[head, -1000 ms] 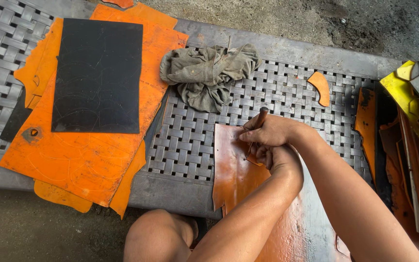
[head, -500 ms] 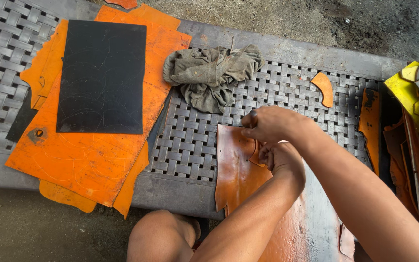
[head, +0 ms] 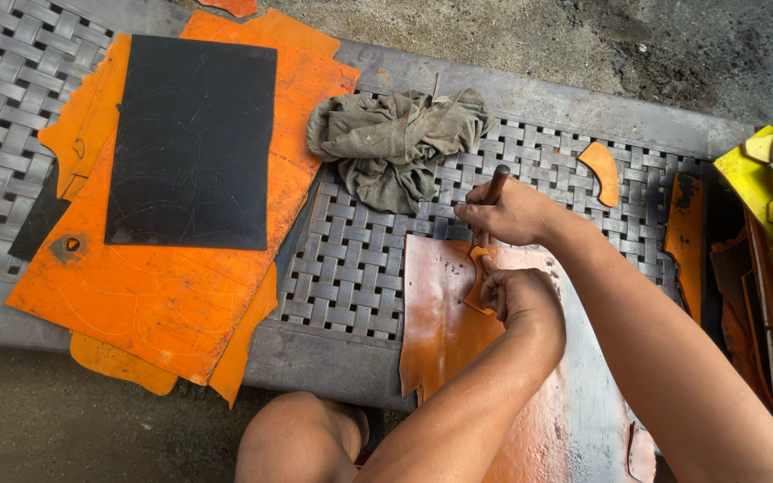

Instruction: The person uses a small knife to cut orange rubber sheets on a perforated metal bench. They repeatedly position a small template on the sheet, trace around it, and cut out the shape, placing the finished pieces aside.

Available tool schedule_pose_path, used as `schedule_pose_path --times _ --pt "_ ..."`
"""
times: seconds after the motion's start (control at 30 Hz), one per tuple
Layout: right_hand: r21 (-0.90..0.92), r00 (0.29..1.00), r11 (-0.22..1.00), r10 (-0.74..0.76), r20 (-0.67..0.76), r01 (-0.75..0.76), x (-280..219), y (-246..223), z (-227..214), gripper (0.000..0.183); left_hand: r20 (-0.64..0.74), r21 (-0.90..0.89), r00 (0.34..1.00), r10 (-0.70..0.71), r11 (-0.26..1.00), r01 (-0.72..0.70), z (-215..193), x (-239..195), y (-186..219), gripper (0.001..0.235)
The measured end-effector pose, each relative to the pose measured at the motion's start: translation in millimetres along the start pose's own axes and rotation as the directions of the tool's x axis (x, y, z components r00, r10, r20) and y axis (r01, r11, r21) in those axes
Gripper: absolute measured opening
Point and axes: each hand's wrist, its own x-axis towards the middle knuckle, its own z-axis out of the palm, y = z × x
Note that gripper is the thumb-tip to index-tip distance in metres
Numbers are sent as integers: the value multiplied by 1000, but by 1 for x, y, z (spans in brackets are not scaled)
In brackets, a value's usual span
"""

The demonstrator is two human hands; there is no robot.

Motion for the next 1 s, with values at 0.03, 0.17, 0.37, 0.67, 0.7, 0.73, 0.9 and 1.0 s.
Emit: schedule_pose_path --times 0.03,0.17,0.37,0.67,0.7,0.73,0.9,1.0 --pt "-3 1000 1000 -11 10 11 2 2 2 39 8 6 1000 18 1000 -18 0 -1 -1 17" --pt "-11 999 1000 -26 24 26 7 2 2 40 -19 83 998 -59 995 60 -6 -7 -3 32" --pt "-68 999 997 29 21 -28 13 2 2 38 -18 150 999 -29 988 31 -8 -11 -7 54" --pt "324 948 946 117 -296 -16 -29 51 -23 35 -116 -73 982 -147 988 139 12 8 3 31" --pt "481 917 874 128 -378 76 -45 61 -23 35 -98 -175 986 -134 978 115 14 12 2 26" --pt "465 877 875 112 -467 136 -64 71 -20 36 -80 -273 990 -119 957 93 17 14 1 22" --pt "437 659 856 163 -734 276 -145 103 49 26 -130 -240 991 -21 971 -11 39 -5 -10 22" --pt "355 555 935 305 -774 -19 -184 116 106 20 -61 -154 997 -48 987 38 63 -44 -15 26"
